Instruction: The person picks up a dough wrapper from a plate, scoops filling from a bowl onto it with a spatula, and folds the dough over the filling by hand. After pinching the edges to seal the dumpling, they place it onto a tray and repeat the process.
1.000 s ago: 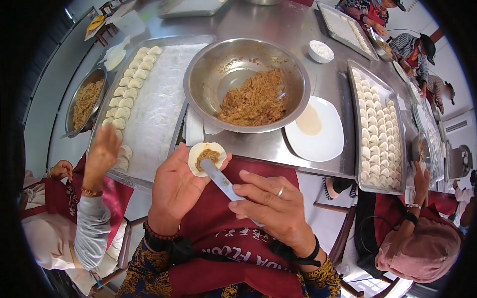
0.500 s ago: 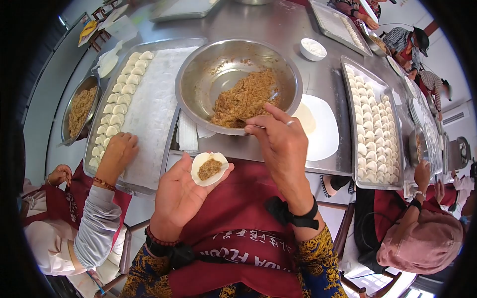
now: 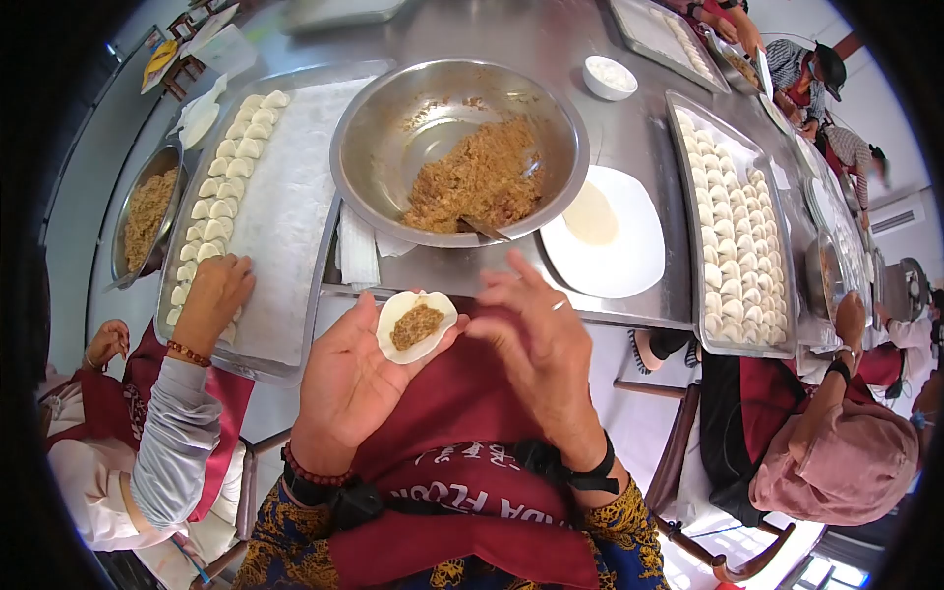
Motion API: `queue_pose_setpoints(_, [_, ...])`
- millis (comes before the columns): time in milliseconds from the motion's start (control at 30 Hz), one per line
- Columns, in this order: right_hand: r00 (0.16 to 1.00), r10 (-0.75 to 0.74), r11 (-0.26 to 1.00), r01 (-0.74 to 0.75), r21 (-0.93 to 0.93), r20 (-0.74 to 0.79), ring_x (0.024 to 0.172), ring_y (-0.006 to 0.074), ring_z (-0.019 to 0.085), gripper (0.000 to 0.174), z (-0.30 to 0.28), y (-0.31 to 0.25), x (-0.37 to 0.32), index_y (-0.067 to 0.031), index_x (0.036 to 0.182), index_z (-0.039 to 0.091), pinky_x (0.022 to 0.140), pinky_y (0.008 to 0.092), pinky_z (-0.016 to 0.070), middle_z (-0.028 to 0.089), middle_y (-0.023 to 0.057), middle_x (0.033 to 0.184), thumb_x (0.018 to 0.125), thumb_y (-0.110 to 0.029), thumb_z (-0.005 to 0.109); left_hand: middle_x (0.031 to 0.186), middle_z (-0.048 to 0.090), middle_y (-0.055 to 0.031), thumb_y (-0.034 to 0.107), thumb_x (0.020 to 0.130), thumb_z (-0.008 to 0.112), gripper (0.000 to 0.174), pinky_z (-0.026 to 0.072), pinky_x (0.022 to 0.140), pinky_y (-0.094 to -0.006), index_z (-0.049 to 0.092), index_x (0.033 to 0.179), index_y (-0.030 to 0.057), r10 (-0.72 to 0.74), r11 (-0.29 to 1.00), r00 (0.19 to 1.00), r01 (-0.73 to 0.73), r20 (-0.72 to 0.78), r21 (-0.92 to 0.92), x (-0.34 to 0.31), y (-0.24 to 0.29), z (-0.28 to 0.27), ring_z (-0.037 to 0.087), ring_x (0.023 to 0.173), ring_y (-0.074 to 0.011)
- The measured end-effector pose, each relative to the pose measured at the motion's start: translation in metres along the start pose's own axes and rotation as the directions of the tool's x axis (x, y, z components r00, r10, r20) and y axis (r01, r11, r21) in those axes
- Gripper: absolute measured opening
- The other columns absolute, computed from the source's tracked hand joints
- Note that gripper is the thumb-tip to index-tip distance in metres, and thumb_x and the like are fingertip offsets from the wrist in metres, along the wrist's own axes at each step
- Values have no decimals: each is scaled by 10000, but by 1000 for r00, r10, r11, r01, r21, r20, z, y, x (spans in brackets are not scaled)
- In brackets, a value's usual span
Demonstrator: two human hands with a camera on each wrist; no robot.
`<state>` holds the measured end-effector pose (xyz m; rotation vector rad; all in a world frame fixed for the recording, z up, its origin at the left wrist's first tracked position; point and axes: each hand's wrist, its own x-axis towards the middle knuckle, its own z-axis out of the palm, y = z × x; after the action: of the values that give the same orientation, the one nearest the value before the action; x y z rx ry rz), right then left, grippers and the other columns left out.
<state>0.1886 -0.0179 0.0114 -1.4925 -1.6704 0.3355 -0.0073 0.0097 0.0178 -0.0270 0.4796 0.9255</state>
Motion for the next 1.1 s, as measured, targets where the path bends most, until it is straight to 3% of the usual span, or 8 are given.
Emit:
queue_pose_setpoints(67, [989, -38, 981, 9, 196, 145, 1271, 313, 545, 253, 1, -10, -2, -96, 981, 691, 953, 396, 462, 700, 83, 1139, 752, -136, 790, 1323, 505, -266, 279, 1070, 312, 460, 346, 1142, -520, 420, 1271, -120, -14, 999, 1000, 14, -7, 29, 0, -2, -2, 442, 1299, -447])
queue_pose_setpoints(133, [980, -83, 979, 45, 200, 182, 1276, 305, 543, 245, 4, -12, -5, -103, 976, 694, 954, 389, 458, 699, 71, 1150, 753, -138, 788, 1290, 523, -192, 282, 1070, 341, 424, 393, 1098, -457, 429, 1287, -71, -5, 1000, 999, 5, 31, 11, -1, -4, -5, 514, 1232, -307])
queue_pose_setpoints(467, [971, -121, 956, 57, 288, 208, 1284, 302, 540, 102, 12, -11, -7, -80, 880, 695, 977, 383, 445, 699, 73, 1158, 798, -99, 752, 1302, 536, -142, 275, 1061, 390, 395, 406, 1082, -435, 453, 1311, -25, -28, 993, 997, 20, 69, 117, -4, -9, -6, 531, 1214, -256])
queue_pose_setpoints(633, [988, 6, 910, -70, 408, 155, 1265, 321, 554, 74, 15, -11, -7, -48, 901, 694, 979, 367, 469, 700, 115, 1143, 832, -58, 720, 1300, 554, -116, 139, 1002, 547, 445, 492, 996, -376, 429, 1391, -43, 19, 867, 984, -103, 175, 487, -9, -18, -3, 545, 1195, -182])
queue_pose_setpoints(767, [987, 85, 870, -140, 474, 135, 1243, 303, 572, 83, 17, -14, -7, -40, 932, 699, 959, 355, 491, 700, 145, 1123, 849, -45, 703, 1288, 566, -124, 167, 990, 563, 515, 496, 971, -380, 392, 1421, -57, 25, 799, 988, -112, 154, 590, -12, -22, -2, 572, 1177, -219])
queue_pose_setpoints(833, [983, 124, 842, -178, 509, 138, 1239, 295, 575, 88, 19, -15, -7, -38, 942, 699, 959, 354, 493, 700, 153, 1115, 854, -39, 698, 1212, 600, -104, 123, 999, 551, 436, 543, 832, -280, 449, 1382, -58, 70, 799, 984, -154, 165, 581, -14, -24, -2, 599, 1080, -150])
queue_pose_setpoints(1033, [966, 194, 787, -259, 560, 174, 1218, 291, 591, 82, 24, -19, -5, -23, 939, 691, 948, 359, 501, 703, 164, 1073, 858, -36, 695, 1158, 624, -114, 126, 1004, 529, 396, 481, 689, -265, 489, 1353, -55, 147, 734, 980, -198, 132, 649, -12, -29, -14, 628, 954, -166])
queue_pose_setpoints(1100, [988, 74, 839, -133, 527, 132, 1155, 243, 626, 172, 26, -15, -4, -24, 1036, 682, 927, 329, 515, 710, 141, 1063, 864, -32, 695, 1156, 626, -118, 114, 1006, 529, 377, 480, 668, -245, 502, 1338, -62, 188, 760, 972, -233, 138, 606, -11, -31, -15, 628, 928, -149])
